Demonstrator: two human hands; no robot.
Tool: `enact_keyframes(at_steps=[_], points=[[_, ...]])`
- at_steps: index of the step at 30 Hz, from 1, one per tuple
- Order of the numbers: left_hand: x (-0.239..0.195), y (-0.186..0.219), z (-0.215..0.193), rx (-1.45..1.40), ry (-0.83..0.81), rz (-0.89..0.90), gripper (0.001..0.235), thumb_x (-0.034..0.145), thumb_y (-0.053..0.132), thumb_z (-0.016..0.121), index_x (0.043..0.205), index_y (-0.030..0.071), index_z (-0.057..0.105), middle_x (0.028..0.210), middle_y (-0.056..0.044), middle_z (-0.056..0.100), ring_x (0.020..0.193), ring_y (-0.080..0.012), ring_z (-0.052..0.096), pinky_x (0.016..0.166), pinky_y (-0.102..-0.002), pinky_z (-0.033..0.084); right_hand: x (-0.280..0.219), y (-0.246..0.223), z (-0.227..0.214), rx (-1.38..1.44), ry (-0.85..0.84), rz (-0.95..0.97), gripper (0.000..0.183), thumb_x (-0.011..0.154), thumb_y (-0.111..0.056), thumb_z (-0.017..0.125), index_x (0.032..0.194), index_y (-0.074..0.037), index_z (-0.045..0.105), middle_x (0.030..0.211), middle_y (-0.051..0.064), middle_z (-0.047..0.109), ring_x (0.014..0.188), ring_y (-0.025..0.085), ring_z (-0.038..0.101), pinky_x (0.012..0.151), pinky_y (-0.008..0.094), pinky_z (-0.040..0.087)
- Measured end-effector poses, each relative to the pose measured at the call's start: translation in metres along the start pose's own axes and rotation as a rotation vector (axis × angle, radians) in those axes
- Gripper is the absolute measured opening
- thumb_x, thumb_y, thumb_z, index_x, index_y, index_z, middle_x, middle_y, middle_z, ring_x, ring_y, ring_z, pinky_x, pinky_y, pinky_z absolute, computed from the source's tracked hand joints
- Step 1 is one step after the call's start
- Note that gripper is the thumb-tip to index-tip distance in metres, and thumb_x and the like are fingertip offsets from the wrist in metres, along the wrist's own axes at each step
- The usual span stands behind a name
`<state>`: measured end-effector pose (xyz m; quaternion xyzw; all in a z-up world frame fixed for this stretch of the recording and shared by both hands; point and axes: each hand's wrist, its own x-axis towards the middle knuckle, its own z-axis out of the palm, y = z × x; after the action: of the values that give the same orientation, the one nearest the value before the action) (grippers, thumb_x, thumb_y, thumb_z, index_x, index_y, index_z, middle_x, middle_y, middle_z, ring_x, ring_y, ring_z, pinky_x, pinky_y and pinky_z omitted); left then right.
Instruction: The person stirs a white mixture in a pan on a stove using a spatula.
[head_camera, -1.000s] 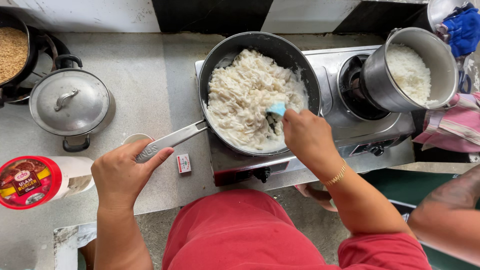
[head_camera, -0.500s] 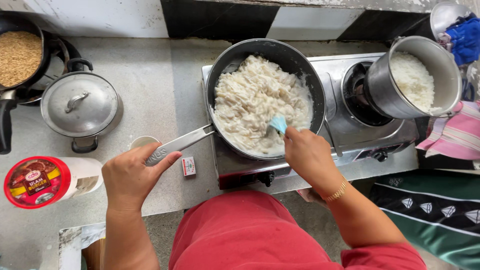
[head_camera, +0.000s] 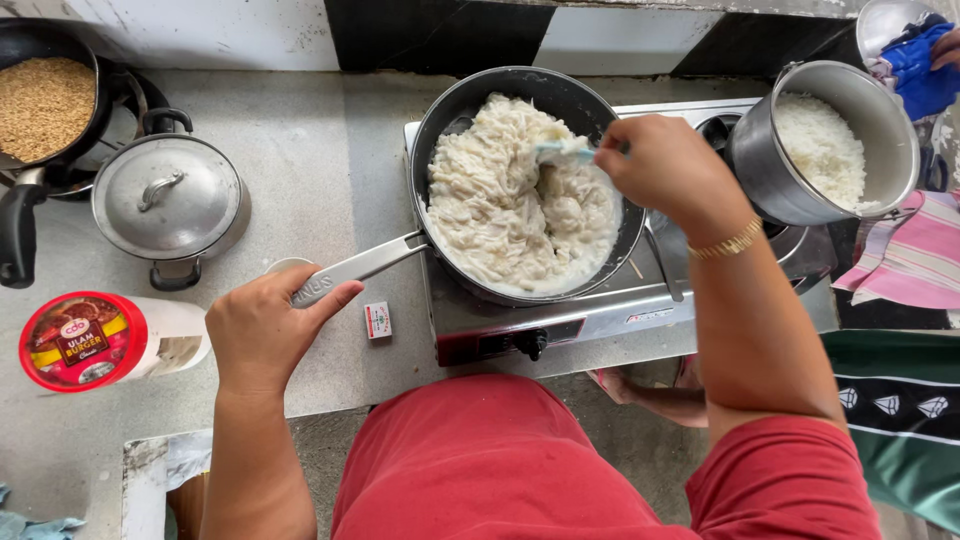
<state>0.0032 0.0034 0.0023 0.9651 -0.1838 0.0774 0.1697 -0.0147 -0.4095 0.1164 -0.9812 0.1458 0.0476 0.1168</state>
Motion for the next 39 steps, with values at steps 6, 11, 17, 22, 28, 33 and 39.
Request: enact_keyframes(at_steps=[6, 11, 17, 22, 28, 33, 39], points=[[0.001, -0.003, 0.001, 0.0, -0.011, 0.005, 0.057, 0.082, 0.075, 0.068, 0.092, 0.02, 0.083, 0.06, 0.001, 0.067, 0.05, -0.0149, 0.062, 0.047, -0.03, 0.043, -0.094, -0.008, 0.002, -0.216, -0.033, 0.056, 0.023, 0.095, -0.036, 0.065, 0.104, -0.018, 0.076, 0.08, 0.011, 0.075, 0.074, 0.032, 0.073, 0.07, 0.046, 0.057], [0.001, -0.003, 0.0, -0.034, -0.025, -0.005, 0.056, 0.081, 0.073, 0.07, 0.093, 0.02, 0.083, 0.061, 0.001, 0.068, 0.05, -0.0147, 0.062, 0.047, -0.031, 0.044, -0.13, -0.011, 0.058, -0.234, 0.041, 0.064, 0.017, 0.093, -0.031, 0.065, 0.099, -0.017, 0.073, 0.082, 0.014, 0.071, 0.071, 0.04, 0.07, 0.062, 0.05, 0.056], [0.002, -0.003, 0.0, -0.045, -0.03, -0.011, 0.056, 0.08, 0.073, 0.071, 0.094, 0.02, 0.083, 0.061, 0.0, 0.068, 0.051, -0.0157, 0.064, 0.048, -0.031, 0.045, -0.072, 0.003, 0.104, -0.105, 0.159, 0.004, 0.015, 0.096, -0.026, 0.064, 0.101, -0.012, 0.07, 0.078, 0.017, 0.07, 0.071, 0.042, 0.069, 0.063, 0.052, 0.055], [0.002, -0.004, 0.0, -0.015, 0.0, 0.015, 0.057, 0.082, 0.074, 0.069, 0.093, 0.02, 0.083, 0.062, 0.0, 0.067, 0.052, -0.0168, 0.063, 0.049, -0.032, 0.044, 0.001, -0.004, 0.081, 0.024, 0.233, 0.005, 0.018, 0.094, -0.027, 0.068, 0.099, -0.012, 0.076, 0.086, 0.02, 0.073, 0.078, 0.041, 0.071, 0.073, 0.049, 0.057], [0.003, -0.003, 0.0, 0.0, -0.039, 0.0, 0.06, 0.081, 0.076, 0.067, 0.091, 0.019, 0.083, 0.059, 0.002, 0.067, 0.047, -0.0128, 0.061, 0.044, -0.029, 0.042, -0.021, -0.009, 0.006, 0.023, 0.054, -0.016, 0.027, 0.096, -0.03, 0.068, 0.103, -0.006, 0.075, 0.091, 0.019, 0.074, 0.082, 0.037, 0.07, 0.077, 0.046, 0.054], [0.002, -0.006, 0.004, 0.002, -0.021, 0.025, 0.058, 0.083, 0.075, 0.067, 0.091, 0.02, 0.083, 0.06, 0.003, 0.067, 0.048, -0.0117, 0.06, 0.044, -0.027, 0.041, -0.095, -0.023, -0.017, -0.091, -0.059, 0.069, 0.029, 0.092, -0.039, 0.067, 0.105, -0.014, 0.076, 0.081, 0.014, 0.074, 0.068, 0.036, 0.071, 0.068, 0.047, 0.056], [0.002, -0.007, 0.004, -0.012, -0.059, 0.022, 0.057, 0.081, 0.074, 0.068, 0.091, 0.02, 0.083, 0.057, 0.003, 0.066, 0.045, -0.0117, 0.06, 0.043, -0.027, 0.041, -0.142, -0.038, 0.024, -0.117, -0.108, -0.022, 0.021, 0.092, -0.033, 0.064, 0.097, -0.015, 0.073, 0.078, 0.013, 0.073, 0.073, 0.037, 0.07, 0.064, 0.05, 0.054]])
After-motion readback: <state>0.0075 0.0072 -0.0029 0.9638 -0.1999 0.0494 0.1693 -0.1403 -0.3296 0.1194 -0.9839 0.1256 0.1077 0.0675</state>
